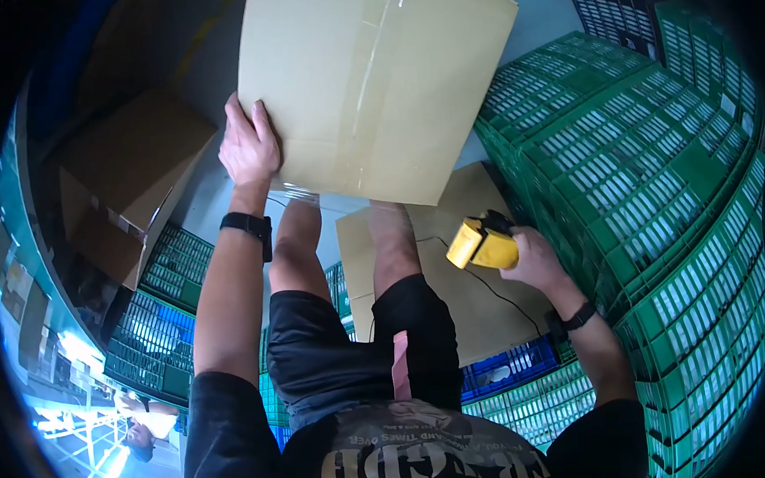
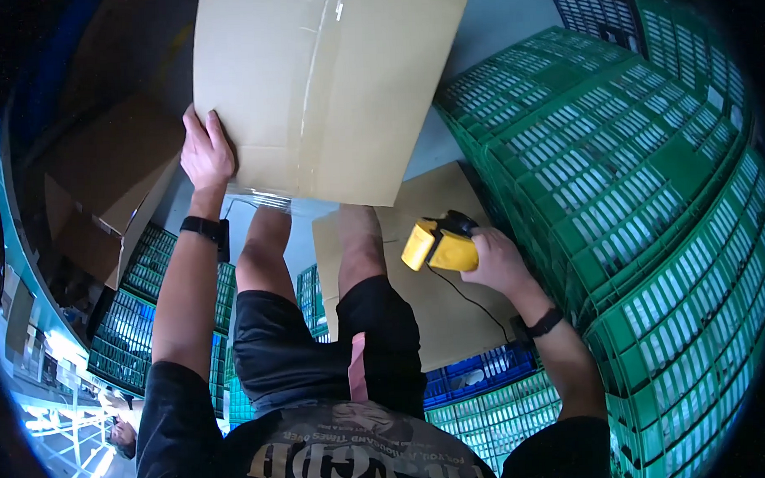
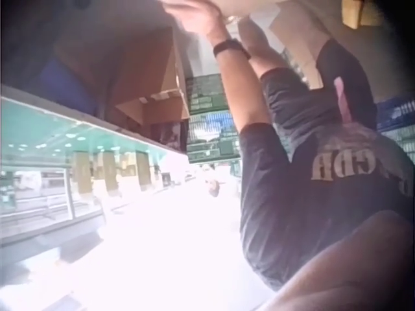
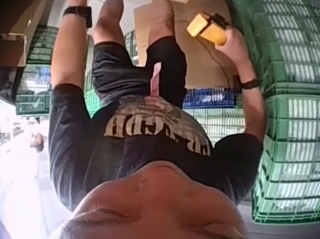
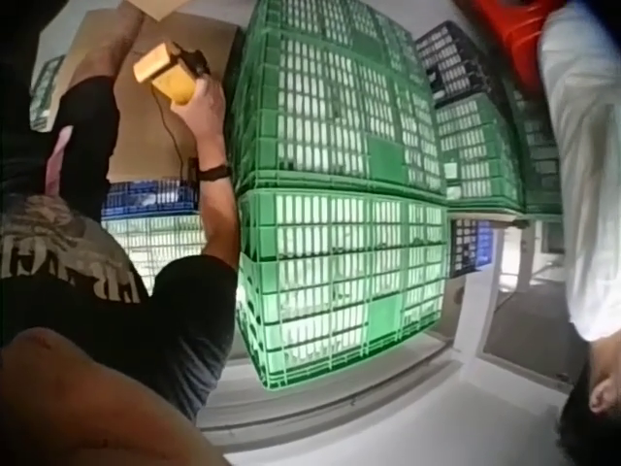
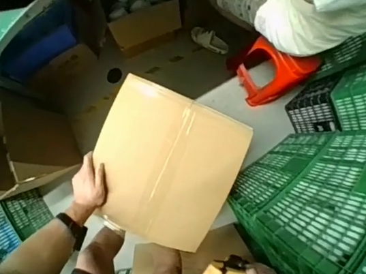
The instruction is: The person seals a cardboard box with a tape dispenser and then moves to a workbench to wrap items in white foam sheets and place them into small boxes.
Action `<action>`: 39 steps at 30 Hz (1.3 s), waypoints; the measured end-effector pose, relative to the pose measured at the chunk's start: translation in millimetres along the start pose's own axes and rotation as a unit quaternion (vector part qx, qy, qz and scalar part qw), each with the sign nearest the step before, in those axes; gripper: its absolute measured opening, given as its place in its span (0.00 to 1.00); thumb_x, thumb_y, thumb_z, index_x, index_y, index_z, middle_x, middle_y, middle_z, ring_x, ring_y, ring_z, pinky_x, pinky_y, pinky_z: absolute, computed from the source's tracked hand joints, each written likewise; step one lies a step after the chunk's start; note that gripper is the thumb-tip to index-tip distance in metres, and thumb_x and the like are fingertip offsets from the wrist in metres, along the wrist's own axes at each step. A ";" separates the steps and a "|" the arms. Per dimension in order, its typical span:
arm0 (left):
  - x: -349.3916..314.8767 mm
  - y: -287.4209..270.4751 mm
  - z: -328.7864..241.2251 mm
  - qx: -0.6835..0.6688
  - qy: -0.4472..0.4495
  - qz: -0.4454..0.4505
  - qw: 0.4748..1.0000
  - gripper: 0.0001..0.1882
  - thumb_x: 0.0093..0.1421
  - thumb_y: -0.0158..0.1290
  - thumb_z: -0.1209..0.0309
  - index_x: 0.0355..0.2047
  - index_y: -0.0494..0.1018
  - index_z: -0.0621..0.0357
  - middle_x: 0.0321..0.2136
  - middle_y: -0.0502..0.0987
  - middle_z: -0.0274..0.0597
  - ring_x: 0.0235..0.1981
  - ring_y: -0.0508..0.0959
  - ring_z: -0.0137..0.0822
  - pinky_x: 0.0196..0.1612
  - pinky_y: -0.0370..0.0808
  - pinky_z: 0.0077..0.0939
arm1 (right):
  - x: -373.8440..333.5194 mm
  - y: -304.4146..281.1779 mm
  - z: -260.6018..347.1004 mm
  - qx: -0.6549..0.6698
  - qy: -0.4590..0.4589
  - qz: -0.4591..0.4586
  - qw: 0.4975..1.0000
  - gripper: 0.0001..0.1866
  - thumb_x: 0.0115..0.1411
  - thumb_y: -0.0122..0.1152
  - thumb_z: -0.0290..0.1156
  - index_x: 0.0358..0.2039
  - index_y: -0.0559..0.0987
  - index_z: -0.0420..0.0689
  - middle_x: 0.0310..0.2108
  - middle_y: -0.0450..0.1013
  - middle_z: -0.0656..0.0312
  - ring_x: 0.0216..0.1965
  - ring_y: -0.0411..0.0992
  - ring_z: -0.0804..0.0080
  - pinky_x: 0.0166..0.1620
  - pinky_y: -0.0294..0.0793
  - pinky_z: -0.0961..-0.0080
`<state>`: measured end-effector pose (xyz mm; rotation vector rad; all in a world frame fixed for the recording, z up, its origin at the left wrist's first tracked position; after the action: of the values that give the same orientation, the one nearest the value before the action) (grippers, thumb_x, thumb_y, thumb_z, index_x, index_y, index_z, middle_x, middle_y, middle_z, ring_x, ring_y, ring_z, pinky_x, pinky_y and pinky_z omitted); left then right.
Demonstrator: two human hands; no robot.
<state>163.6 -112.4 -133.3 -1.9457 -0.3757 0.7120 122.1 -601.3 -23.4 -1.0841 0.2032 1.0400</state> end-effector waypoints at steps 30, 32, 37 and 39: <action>-5.3 5.0 -2.5 -0.034 0.050 -0.016 0.998 0.21 0.70 0.40 0.56 0.56 0.64 0.57 0.42 0.79 0.60 0.41 0.79 0.62 0.42 0.76 0.50 | 27.5 18.8 -33.3 -0.019 -0.035 -0.020 0.999 0.30 0.36 0.75 0.31 0.40 0.70 0.40 0.44 0.74 0.49 0.46 0.73 0.48 0.57 0.68 0.55; -1.4 2.6 1.0 -0.028 0.036 -0.014 0.999 0.21 0.71 0.40 0.57 0.56 0.64 0.57 0.43 0.78 0.60 0.41 0.79 0.62 0.43 0.76 0.50 | 35.1 22.4 -34.2 -0.021 -0.034 -0.010 0.999 0.30 0.37 0.75 0.31 0.41 0.70 0.39 0.45 0.73 0.49 0.48 0.73 0.49 0.57 0.69 0.56; -3.0 -1.3 1.0 -0.037 0.044 -0.023 0.998 0.22 0.71 0.39 0.56 0.57 0.63 0.57 0.44 0.78 0.61 0.42 0.78 0.62 0.45 0.75 0.51 | 47.3 35.0 -41.6 -0.031 -0.029 0.000 0.999 0.31 0.37 0.75 0.32 0.42 0.70 0.39 0.46 0.74 0.50 0.48 0.72 0.49 0.59 0.67 0.56; -4.2 3.6 -3.0 -0.028 0.045 -0.025 0.998 0.22 0.70 0.39 0.56 0.57 0.63 0.57 0.44 0.78 0.61 0.43 0.78 0.62 0.46 0.75 0.51 | 49.2 34.6 -47.0 -0.050 -0.017 -0.001 0.999 0.31 0.37 0.75 0.33 0.42 0.71 0.39 0.46 0.74 0.49 0.49 0.73 0.52 0.60 0.66 0.57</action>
<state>162.1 -118.4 -134.2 -2.0060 -0.3923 0.5852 137.2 -607.3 -98.0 -1.1554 0.1239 1.0753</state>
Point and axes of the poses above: each hand's wrist, its own x-axis towards the middle knuckle, its own y-axis out of the palm, z = x × y, the point moved 6 cm from there along x, towards the middle knuckle
